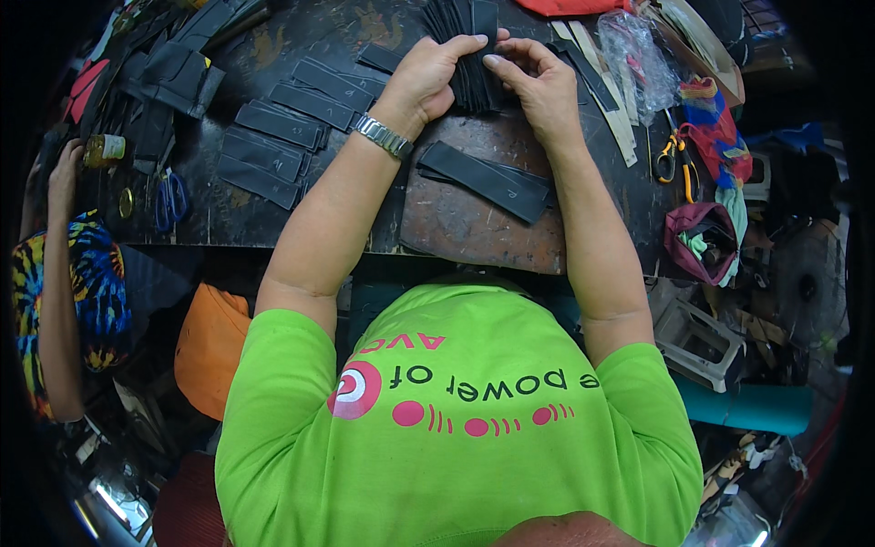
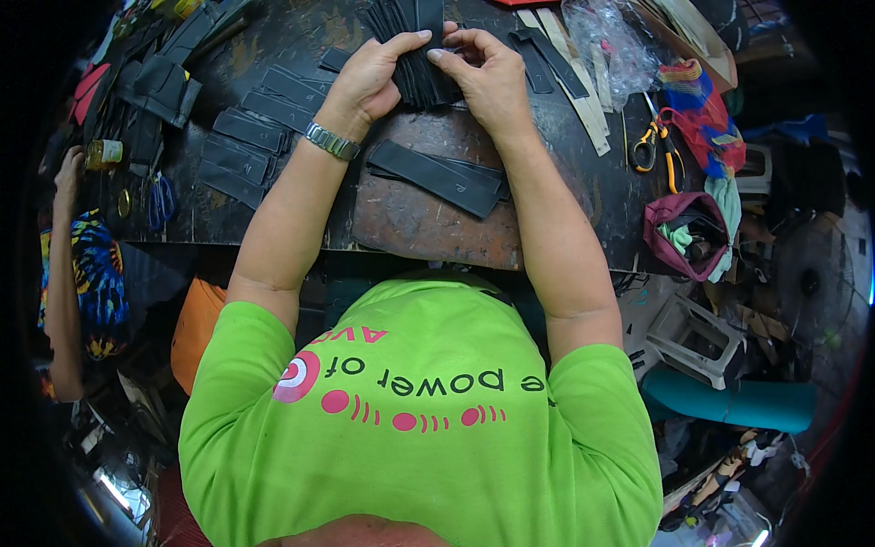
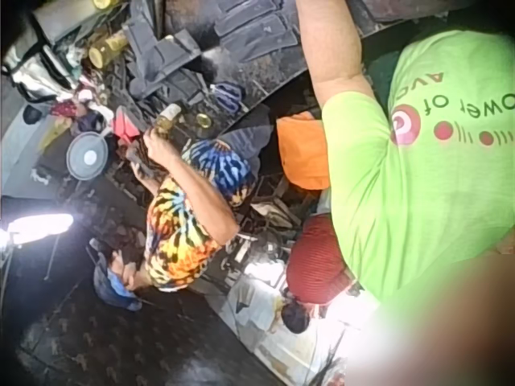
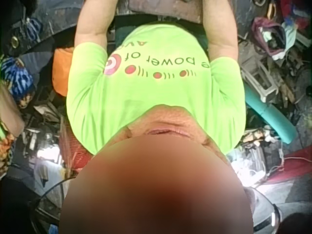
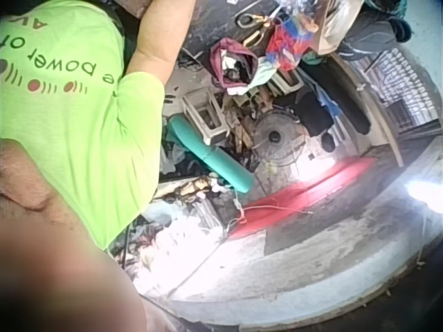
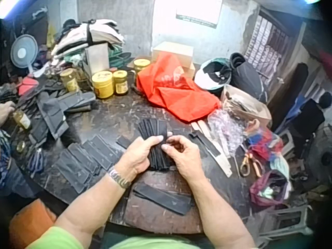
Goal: The person unpacks a bundle of black leather straps from a plastic bag and repeatedly picks up individual straps, aligns them, and places them into a growing stack on the table. The person continues this repetitive sorting and stacking process throughout the clip.
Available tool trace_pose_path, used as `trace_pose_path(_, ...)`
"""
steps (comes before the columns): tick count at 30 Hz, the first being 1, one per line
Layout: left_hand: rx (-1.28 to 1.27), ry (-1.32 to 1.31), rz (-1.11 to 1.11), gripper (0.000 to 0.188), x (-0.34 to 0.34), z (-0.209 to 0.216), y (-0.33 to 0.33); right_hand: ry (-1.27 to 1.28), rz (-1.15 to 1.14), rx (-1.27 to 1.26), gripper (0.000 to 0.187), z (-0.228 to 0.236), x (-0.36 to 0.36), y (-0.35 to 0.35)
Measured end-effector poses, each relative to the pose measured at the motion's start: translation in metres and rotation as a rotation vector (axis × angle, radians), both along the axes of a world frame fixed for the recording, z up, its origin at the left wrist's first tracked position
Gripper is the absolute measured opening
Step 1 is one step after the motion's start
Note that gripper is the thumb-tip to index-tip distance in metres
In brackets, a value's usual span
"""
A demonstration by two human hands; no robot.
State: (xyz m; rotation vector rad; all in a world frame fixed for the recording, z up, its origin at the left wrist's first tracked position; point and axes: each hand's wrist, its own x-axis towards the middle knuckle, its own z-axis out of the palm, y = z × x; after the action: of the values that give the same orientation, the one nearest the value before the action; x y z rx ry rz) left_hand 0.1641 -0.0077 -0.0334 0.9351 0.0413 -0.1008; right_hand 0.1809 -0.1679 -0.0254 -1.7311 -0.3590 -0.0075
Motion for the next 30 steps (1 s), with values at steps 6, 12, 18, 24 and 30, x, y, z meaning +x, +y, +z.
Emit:
trace_pose_path(6,-0.046,-0.007,0.011,0.022,0.002,-0.002,-0.001,-0.064,-0.016,0.078,0.027,-0.006,0.0,0.006)
trace_pose_path(12,-0.041,0.045,-0.015,0.027,0.001,0.003,0.004,0.02,0.101,0.366,0.011,0.0,0.013,-0.008)
trace_pose_path(18,-0.088,0.016,-0.079,0.025,0.001,0.008,0.008,0.135,-0.059,0.11,0.016,0.01,0.018,-0.023)
trace_pose_path(24,-0.117,0.074,-0.012,0.021,0.0,0.004,0.002,0.037,0.013,0.1,0.02,0.008,0.001,-0.005)
trace_pose_path(30,-0.1,0.079,-0.03,0.02,0.0,0.002,0.0,0.161,-0.061,0.062,0.024,0.008,0.004,-0.006)
